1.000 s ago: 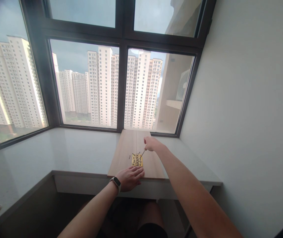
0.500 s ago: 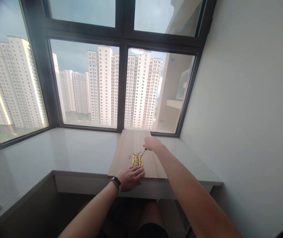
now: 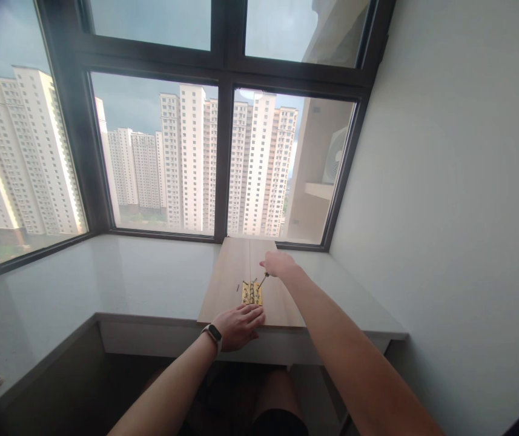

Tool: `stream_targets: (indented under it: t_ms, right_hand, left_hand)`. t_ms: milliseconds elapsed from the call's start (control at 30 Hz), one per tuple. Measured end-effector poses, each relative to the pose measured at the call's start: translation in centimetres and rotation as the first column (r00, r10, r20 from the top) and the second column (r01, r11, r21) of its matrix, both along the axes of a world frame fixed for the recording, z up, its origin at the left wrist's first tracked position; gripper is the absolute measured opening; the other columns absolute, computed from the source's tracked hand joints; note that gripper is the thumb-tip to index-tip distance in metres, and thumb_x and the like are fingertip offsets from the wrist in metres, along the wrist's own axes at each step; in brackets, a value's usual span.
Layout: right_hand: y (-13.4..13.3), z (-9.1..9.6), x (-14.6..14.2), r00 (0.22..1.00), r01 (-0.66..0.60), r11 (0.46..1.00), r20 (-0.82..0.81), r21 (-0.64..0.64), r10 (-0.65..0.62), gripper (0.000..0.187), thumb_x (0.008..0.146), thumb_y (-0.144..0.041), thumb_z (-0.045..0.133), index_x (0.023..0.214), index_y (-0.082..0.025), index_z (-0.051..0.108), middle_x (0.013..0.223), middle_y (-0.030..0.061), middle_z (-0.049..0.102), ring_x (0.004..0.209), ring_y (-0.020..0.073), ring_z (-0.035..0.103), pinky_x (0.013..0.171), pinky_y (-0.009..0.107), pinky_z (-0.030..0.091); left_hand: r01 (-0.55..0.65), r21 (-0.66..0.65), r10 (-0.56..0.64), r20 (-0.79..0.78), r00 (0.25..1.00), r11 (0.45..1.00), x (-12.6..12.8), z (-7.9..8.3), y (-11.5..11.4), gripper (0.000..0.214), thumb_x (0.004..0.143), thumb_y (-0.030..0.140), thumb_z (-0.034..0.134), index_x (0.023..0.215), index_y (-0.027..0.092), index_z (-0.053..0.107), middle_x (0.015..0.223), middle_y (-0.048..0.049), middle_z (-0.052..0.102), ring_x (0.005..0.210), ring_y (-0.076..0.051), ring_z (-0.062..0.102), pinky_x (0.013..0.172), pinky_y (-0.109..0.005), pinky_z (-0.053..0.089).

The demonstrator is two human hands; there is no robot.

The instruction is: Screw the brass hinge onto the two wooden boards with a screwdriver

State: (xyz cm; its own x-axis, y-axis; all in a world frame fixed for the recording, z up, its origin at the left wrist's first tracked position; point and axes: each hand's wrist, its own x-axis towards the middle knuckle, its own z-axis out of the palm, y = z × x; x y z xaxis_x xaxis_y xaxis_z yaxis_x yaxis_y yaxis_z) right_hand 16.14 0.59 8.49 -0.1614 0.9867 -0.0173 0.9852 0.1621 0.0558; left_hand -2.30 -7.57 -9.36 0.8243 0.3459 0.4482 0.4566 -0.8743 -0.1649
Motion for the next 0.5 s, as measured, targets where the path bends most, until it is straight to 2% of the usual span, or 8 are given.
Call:
stream_targets:
  t_ms: [133,233,300,400,500]
  right_hand:
    - [0.01,-0.18,0.22,0.998,-0.051,0.998,-0.023,0.019,0.052,0.028,0.089,-0.036,0.069,0.112,-0.021,0.065,0.117,0.0112,0.069,0.104,0.0243,0.066,0.078,0.028,0.047]
    - [-0.07,-0.34,0.30,0.995,-0.094,0.995,-0.044,0.021,0.095,0.038,0.082,-0.028,0.076,0.117,-0.024,0.062,0.122,0.0076,0.068,0.104,0.0197,0.066,0.074,0.024,0.046]
    - [-0.14,-0.39,0.33,0.995,-0.087,0.996,-0.042,0.023,0.088,0.044,0.082,-0.036,0.077,0.120,-0.021,0.061,0.125,0.0112,0.066,0.104,0.0218,0.066,0.075,0.025,0.047]
    - [-0.27,-0.33,0.35,1.000,-0.027,0.999,-0.007,0.026,0.027,0.047,0.090,-0.055,0.063,0.118,-0.017,0.064,0.123,0.0191,0.065,0.106,0.0286,0.066,0.081,0.032,0.048]
    - [-0.37,-0.22,0.38,1.000,-0.006,0.999,0.021,0.044,0.005,0.047,0.099,-0.056,0.046,0.112,-0.017,0.068,0.119,0.0203,0.067,0.108,0.0313,0.066,0.083,0.036,0.048]
  left_hand:
    - [-0.003,0.000,0.003,-0.005,1.000,1.000,0.01,0.03,-0.03,0.052,0.101,0.045,0.049,0.145,0.017,0.042,0.142,-0.0138,0.053,0.135,-0.027,0.047,0.110,-0.041,0.040]
    - [-0.008,0.003,0.008,-0.007,1.000,1.000,0.04,0.06,-0.04,0.053,0.101,0.045,0.049,0.145,0.017,0.042,0.143,-0.0138,0.053,0.135,-0.027,0.046,0.110,-0.041,0.041]
    - [-0.009,0.004,0.009,-0.005,1.000,1.000,0.06,0.04,-0.02,0.053,0.100,0.045,0.049,0.145,0.017,0.042,0.143,-0.0137,0.053,0.135,-0.027,0.046,0.111,-0.041,0.041]
    - [-0.009,0.005,0.009,-0.003,1.000,1.000,0.08,-0.01,0.02,0.054,0.100,0.045,0.050,0.145,0.017,0.042,0.143,-0.0132,0.053,0.135,-0.027,0.046,0.111,-0.041,0.041]
    - [-0.008,0.011,0.008,-0.005,1.000,1.000,0.07,-0.04,0.04,0.053,0.100,0.044,0.051,0.145,0.017,0.042,0.143,-0.0130,0.053,0.135,-0.027,0.046,0.111,-0.041,0.041]
